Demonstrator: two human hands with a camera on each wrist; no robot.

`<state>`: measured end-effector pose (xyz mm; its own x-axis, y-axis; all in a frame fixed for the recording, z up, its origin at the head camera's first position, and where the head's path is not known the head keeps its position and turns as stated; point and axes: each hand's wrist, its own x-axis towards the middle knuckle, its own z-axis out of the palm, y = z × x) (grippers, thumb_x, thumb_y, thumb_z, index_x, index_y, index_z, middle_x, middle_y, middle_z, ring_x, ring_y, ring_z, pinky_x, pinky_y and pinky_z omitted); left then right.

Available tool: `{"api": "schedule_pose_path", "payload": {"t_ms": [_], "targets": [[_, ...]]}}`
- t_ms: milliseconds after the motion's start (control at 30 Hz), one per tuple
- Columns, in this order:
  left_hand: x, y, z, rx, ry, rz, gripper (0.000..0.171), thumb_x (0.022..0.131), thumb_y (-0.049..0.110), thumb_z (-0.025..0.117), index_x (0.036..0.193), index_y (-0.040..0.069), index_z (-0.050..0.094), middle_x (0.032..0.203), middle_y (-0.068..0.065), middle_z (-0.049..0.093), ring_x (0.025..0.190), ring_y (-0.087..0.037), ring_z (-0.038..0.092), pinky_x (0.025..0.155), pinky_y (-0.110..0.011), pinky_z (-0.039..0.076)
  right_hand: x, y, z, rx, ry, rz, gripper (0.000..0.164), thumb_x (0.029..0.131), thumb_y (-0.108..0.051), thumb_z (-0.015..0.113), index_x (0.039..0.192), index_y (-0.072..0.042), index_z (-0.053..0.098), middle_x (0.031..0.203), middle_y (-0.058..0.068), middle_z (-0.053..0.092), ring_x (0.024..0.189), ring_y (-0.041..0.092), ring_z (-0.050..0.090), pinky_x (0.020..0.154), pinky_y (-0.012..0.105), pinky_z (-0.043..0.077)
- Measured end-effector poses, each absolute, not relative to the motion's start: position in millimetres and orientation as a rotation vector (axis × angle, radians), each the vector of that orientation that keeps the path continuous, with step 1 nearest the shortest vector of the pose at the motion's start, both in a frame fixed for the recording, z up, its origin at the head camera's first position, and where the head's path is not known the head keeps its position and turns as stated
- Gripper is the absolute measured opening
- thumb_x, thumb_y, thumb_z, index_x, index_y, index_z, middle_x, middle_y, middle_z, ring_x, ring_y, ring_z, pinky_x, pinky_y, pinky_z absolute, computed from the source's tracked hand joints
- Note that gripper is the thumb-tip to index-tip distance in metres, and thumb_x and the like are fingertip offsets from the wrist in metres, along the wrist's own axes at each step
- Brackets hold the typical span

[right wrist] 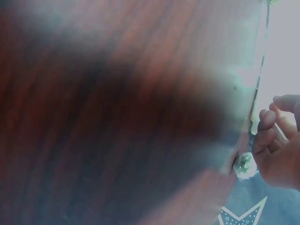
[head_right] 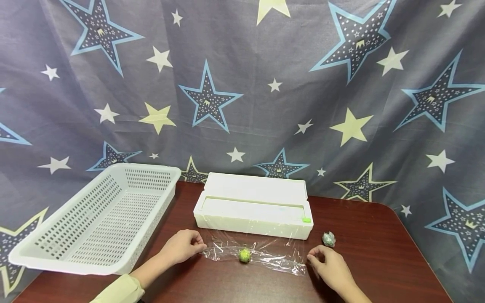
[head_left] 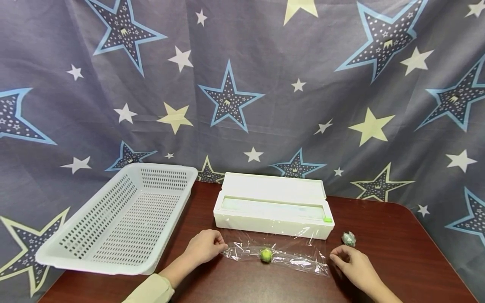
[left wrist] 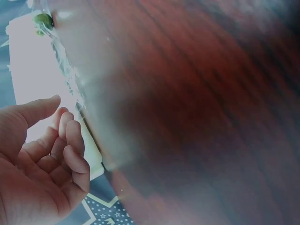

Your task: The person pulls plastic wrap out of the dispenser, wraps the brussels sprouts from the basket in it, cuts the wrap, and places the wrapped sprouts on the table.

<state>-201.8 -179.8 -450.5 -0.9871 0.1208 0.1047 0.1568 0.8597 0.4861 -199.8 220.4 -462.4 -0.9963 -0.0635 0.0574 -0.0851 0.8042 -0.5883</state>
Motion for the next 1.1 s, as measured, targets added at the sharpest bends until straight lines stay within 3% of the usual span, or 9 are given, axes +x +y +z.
{"api": "schedule_pose_path", "payload": {"t_ms": [167,300,600,1100], "targets": [[-202.4,-177.7,-450.5,-0.22,-2.969,-0.794,0.019,0.076,0.027,0.072,0.064,0.021,0.059,0.059,0.011,0.054,0.055,-0.006,0.046,0.052,-0.026,0.037,-205.0,225.6,-455.3,0.13,-2.877,0.901,0.005,0.084,-0.022,0.068,0.086,-0.018,0.066,0.082,-0.004,0.065,0.068,0.0,0.052,0.063,0.023,0.043],[-201.4,-174.4,-447.3,-0.234,-2.98,-0.777,0.02,0.078,0.03,0.071,0.064,0.022,0.059,0.058,0.011,0.054,0.053,-0.006,0.046,0.051,-0.026,0.036,-212.5,228.1,-450.4,0.168,-2.757,0.888,0.011,0.083,-0.022,0.07,0.089,-0.015,0.066,0.081,-0.003,0.061,0.07,-0.002,0.051,0.062,0.023,0.044],[-202.5,-164.8,-439.6,-0.303,-2.947,-0.775,0.02,0.078,0.032,0.07,0.064,0.023,0.06,0.06,0.012,0.055,0.054,-0.005,0.046,0.052,-0.024,0.037,-234.9,226.2,-439.7,0.212,-2.676,0.948,0.039,0.082,-0.029,0.071,0.113,-0.009,0.059,0.093,0.009,0.061,0.076,0.016,0.052,0.062,0.024,0.04],[-205.3,-142.5,-422.6,-0.423,-2.909,-0.828,0.02,0.081,0.032,0.068,0.064,0.024,0.061,0.062,0.013,0.053,0.056,-0.002,0.044,0.053,-0.022,0.037,-261.6,221.2,-449.6,0.378,-2.67,1.123,0.041,0.079,-0.023,0.074,0.116,-0.012,0.061,0.088,0.006,0.045,0.072,0.012,0.04,0.061,0.022,0.037]]}}
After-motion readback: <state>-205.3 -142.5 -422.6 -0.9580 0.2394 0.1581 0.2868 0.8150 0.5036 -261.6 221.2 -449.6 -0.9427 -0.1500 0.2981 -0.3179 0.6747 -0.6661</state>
